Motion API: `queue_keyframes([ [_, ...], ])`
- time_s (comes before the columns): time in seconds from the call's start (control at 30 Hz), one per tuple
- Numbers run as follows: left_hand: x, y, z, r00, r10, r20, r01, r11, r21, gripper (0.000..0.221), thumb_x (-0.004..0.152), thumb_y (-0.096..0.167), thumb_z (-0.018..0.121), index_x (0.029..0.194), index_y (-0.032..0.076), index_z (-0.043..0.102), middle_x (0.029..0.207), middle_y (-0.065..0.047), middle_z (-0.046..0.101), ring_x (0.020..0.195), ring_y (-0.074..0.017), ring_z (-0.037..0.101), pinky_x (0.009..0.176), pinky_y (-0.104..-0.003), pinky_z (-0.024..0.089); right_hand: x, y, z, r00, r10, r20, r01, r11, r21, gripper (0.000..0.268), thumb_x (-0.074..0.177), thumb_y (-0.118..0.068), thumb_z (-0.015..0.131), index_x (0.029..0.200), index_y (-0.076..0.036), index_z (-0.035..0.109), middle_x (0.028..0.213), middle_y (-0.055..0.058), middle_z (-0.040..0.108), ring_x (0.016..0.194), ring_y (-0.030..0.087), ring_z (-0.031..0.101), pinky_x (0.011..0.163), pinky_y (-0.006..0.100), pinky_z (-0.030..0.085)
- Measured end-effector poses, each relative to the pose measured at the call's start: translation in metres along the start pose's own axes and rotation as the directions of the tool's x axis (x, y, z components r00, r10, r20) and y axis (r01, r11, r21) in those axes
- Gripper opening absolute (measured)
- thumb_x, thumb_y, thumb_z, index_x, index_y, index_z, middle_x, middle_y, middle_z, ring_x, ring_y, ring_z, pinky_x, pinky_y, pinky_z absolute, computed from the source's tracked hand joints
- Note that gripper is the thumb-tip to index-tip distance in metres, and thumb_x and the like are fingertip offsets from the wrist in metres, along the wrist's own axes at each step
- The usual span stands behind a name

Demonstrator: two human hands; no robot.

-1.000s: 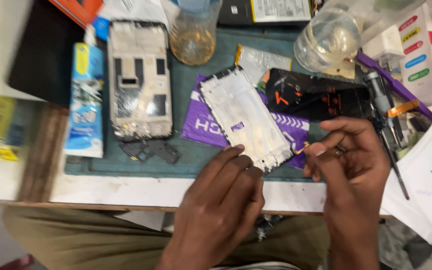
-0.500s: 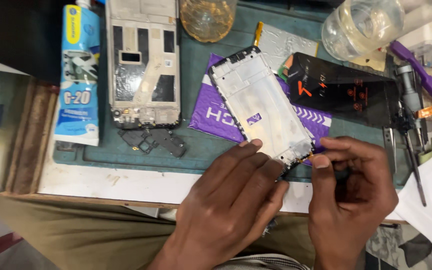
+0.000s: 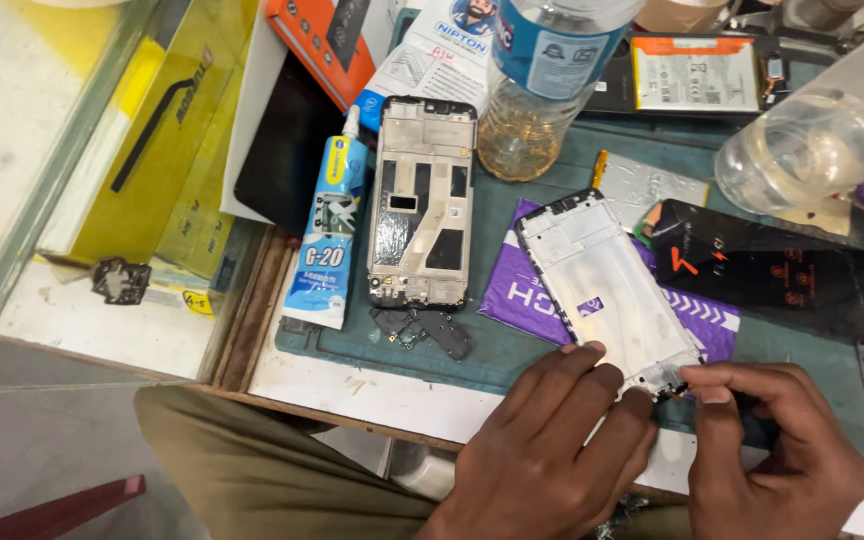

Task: The person applies adhesive from a tube to the frame of a mobile phone and presses a ribbon cable into place.

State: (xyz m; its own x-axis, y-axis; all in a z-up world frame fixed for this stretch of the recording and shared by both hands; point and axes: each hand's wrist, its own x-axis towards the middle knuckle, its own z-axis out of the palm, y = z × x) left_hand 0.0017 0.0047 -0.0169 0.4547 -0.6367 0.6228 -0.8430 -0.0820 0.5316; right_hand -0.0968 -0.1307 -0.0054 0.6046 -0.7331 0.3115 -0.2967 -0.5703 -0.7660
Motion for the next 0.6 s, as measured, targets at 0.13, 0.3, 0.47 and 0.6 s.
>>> queue_keyframes([
  [0.13, 0.0, 0.001, -0.001, 1.0, 0.006, -0.004, -0.006, 1.0, -0.004, 0.021, 0.101, 0.012, 0.079, 0.113, -0.001, 0.067, 0.116, -0.015, 0.063, 0.122, -0.0325, 0.065, 0.111, -0.042, 0.054, -0.001, -0.002, 0.002, 0.998, 0.054, -0.031, -0.052, 0.997, 0.055, 0.007, 0.1, 0.004, 0.068, 0.106, 0.001, 0.07, 0.097, 0.008, 0.07, 0.086, 0.008, 0.06, 0.078, 0.02, 0.043],
  [0.3, 0.001, 0.001, -0.005, 1.0, 0.003, 0.021, -0.002, 0.999, -0.039, 0.022, 0.098, 0.008, 0.077, 0.114, -0.002, 0.067, 0.116, -0.015, 0.063, 0.123, -0.0323, 0.064, 0.113, -0.043, 0.054, 0.0, -0.006, 0.001, 0.997, 0.068, -0.033, -0.067, 0.997, 0.024, 0.01, 0.099, 0.005, 0.069, 0.109, 0.003, 0.069, 0.099, 0.008, 0.071, 0.086, 0.006, 0.057, 0.081, 0.02, 0.04],
  [0.47, 0.001, 0.001, -0.015, 0.997, -0.044, 0.062, 0.051, 0.993, -0.108, 0.028, 0.094, 0.006, 0.074, 0.119, -0.002, 0.067, 0.119, -0.014, 0.065, 0.128, -0.0316, 0.062, 0.112, -0.039, 0.053, 0.004, -0.008, -0.002, 0.996, 0.085, 0.006, -0.085, 0.994, 0.067, 0.014, 0.097, 0.001, 0.071, 0.111, 0.003, 0.069, 0.101, 0.008, 0.072, 0.089, 0.005, 0.062, 0.08, 0.019, 0.042],
  [0.6, 0.002, -0.002, -0.022, 0.988, -0.076, 0.133, 0.097, 0.982, -0.159, 0.032, 0.094, 0.004, 0.073, 0.124, -0.001, 0.064, 0.12, -0.013, 0.064, 0.131, -0.033, 0.059, 0.116, -0.038, 0.051, 0.008, -0.007, -0.01, 0.981, 0.147, 0.128, -0.162, 0.979, 0.12, 0.014, 0.1, 0.0, 0.073, 0.113, 0.004, 0.072, 0.099, 0.009, 0.074, 0.086, 0.005, 0.062, 0.081, 0.019, 0.046],
])
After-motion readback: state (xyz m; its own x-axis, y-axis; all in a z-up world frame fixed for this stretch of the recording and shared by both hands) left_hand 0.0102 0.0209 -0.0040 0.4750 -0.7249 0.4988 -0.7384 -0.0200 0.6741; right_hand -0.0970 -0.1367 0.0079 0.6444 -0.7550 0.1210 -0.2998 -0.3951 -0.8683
